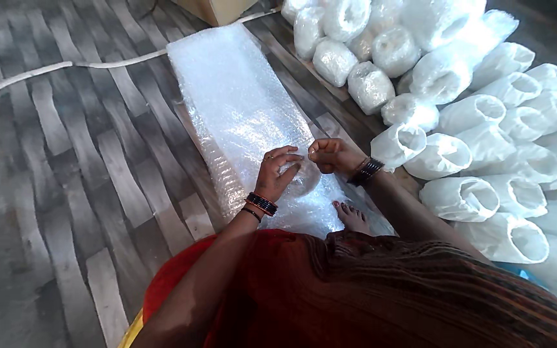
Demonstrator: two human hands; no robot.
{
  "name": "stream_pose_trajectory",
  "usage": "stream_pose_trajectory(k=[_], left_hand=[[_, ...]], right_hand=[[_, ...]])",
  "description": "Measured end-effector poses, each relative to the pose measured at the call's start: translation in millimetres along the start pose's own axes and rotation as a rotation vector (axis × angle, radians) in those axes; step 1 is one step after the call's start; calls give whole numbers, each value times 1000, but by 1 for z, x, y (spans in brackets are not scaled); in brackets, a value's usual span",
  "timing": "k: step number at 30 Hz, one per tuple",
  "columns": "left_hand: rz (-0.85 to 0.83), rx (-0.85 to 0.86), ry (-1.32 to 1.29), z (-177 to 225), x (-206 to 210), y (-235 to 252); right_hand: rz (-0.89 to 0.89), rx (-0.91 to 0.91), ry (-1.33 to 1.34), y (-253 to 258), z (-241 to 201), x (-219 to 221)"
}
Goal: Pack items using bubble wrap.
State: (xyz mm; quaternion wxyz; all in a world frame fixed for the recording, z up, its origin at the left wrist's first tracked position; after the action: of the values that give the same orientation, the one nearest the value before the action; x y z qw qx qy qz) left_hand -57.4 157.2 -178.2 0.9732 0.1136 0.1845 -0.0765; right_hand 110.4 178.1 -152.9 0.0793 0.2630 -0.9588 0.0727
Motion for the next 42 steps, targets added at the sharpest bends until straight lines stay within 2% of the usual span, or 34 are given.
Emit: stream_pose_trajectory(k=[4, 7, 11, 13, 16, 18, 21, 26, 32, 38, 42], left_hand=[[-12, 25, -7, 0, 0, -1], [-56, 68, -14, -1, 0, -1], [-124, -21, -93, -3, -5, -4], [-128, -37, -125, -1, -6, -5], [-120, -76, -121, -4, -6, -6], [-107, -3, -62, -1, -9, -9], [-87, 98, 95, 8, -14, -16], [-76, -23, 171, 0, -9, -20], [-8, 30, 126, 1, -7, -11], [-57, 153, 149, 7, -2, -5], [-15, 172, 156, 4, 0, -2]], right_hand=[[32, -38, 65, 2, -14, 1], [93, 17, 88, 8, 0, 3], [339, -135, 222, 0, 7, -17], [417, -190, 139, -9, 6, -28], [371, -173, -82, -23, -3, -18], [323, -180, -153, -33, -9, -9], [267, -299, -265, -42, -8, -10], [170, -436, -639, -46, -5, 2], [211, -540, -604, -27, 4, 11], [233, -422, -485, -17, 1, 14], [292, -444, -503, -8, 2, 13]])
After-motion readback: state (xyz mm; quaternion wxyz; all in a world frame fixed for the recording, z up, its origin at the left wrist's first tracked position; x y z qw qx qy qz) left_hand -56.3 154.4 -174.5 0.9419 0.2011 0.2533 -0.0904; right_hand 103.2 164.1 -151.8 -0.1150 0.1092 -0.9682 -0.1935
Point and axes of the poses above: each hand's wrist, its own y-axis towards the middle knuckle, its own x-axis out of the palm, z = x × y, the point moved 6 cm from there along y, towards the middle knuckle, and after that the axes turned 6 degrees about -x, right-handed, at the moved point
